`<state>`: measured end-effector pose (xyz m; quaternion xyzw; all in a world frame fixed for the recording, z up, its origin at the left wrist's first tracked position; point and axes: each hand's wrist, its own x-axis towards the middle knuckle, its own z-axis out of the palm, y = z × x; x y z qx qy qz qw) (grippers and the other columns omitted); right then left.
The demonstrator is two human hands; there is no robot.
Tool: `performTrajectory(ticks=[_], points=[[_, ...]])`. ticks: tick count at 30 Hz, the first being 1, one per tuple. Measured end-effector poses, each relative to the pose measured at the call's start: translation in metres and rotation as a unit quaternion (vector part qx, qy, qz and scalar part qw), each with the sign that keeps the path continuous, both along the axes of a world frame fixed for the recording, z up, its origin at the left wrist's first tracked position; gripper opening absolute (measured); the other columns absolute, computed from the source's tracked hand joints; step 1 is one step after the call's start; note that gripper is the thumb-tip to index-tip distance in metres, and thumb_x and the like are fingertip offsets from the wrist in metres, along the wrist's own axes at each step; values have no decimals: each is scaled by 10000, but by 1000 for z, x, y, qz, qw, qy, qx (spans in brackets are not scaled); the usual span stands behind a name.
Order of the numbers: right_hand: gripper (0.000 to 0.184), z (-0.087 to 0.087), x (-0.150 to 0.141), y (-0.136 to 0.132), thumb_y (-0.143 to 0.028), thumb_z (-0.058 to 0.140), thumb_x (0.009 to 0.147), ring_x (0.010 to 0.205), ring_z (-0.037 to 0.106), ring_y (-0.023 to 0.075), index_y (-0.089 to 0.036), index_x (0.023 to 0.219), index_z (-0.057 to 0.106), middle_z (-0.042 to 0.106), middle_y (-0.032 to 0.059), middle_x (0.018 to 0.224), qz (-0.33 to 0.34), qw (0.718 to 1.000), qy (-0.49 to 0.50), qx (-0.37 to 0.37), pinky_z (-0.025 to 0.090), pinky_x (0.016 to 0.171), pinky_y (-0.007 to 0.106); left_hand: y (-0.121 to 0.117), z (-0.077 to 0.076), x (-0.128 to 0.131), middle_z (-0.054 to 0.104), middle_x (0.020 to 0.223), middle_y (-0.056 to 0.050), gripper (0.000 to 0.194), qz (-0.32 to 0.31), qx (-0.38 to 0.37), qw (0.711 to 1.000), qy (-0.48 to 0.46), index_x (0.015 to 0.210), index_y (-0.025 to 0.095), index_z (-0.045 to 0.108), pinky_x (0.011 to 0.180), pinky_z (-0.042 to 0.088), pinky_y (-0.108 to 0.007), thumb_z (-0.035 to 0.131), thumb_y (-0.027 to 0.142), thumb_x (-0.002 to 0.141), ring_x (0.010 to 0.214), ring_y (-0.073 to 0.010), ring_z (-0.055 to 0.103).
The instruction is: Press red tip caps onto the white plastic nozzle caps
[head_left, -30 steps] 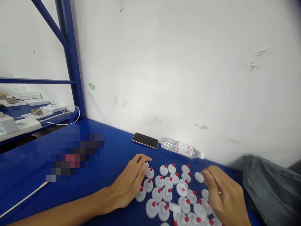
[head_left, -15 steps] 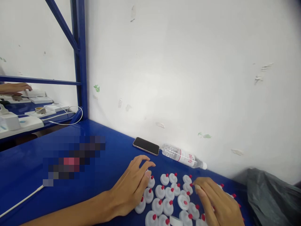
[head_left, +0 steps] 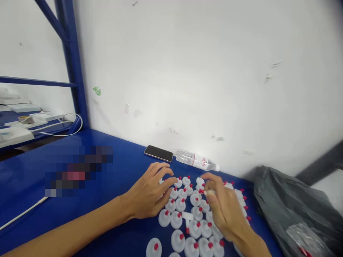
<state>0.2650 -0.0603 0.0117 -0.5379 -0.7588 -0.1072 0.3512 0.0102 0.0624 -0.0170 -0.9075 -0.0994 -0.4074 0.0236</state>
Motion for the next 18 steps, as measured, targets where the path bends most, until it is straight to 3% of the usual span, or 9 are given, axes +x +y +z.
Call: performTrajectory(ticks=[6, 9, 12, 18], points=[[514, 5, -11, -3, -463, 236, 1168, 530, 598, 177, -163, 1514, 470, 634, -51, 714, 5, 997, 14, -78, 396, 575, 300, -8, 19, 24, 736, 1094, -146, 246, -27, 150, 986, 60, 1211, 151, 687, 1050, 542, -564, 547, 173, 1010, 1170, -350, 638], [617, 5, -13, -4, -538, 212, 1171, 536, 582, 179, -155, 1625, 380, 644, -46, 731, 12, 994, 33, -108, 397, 584, 296, -13, 20, 40, 743, 995, -97, 158, -43, 170, 983, 51, 1071, 192, 712, 1042, 553, -524, 558, 195, 1037, 1074, -302, 665], [666, 3, -13, -2, -593, 214, 1167, 550, 577, 180, -157, 1643, 375, 652, -40, 736, 21, 991, 46, -122, 413, 597, 291, -15, 17, 48, 736, 941, -69, 191, -35, 182, 982, 23, 973, 214, 696, 1019, 554, -519, 534, 186, 1069, 1006, -274, 661], [703, -5, -21, 0, -656, 231, 1148, 593, 608, 178, -184, 1648, 381, 703, -11, 778, 45, 993, 20, -109, 437, 619, 283, -25, 27, 39, 743, 984, -90, 187, -29, 206, 978, 25, 1106, 173, 687, 958, 534, -506, 514, 115, 1063, 1010, -289, 647]])
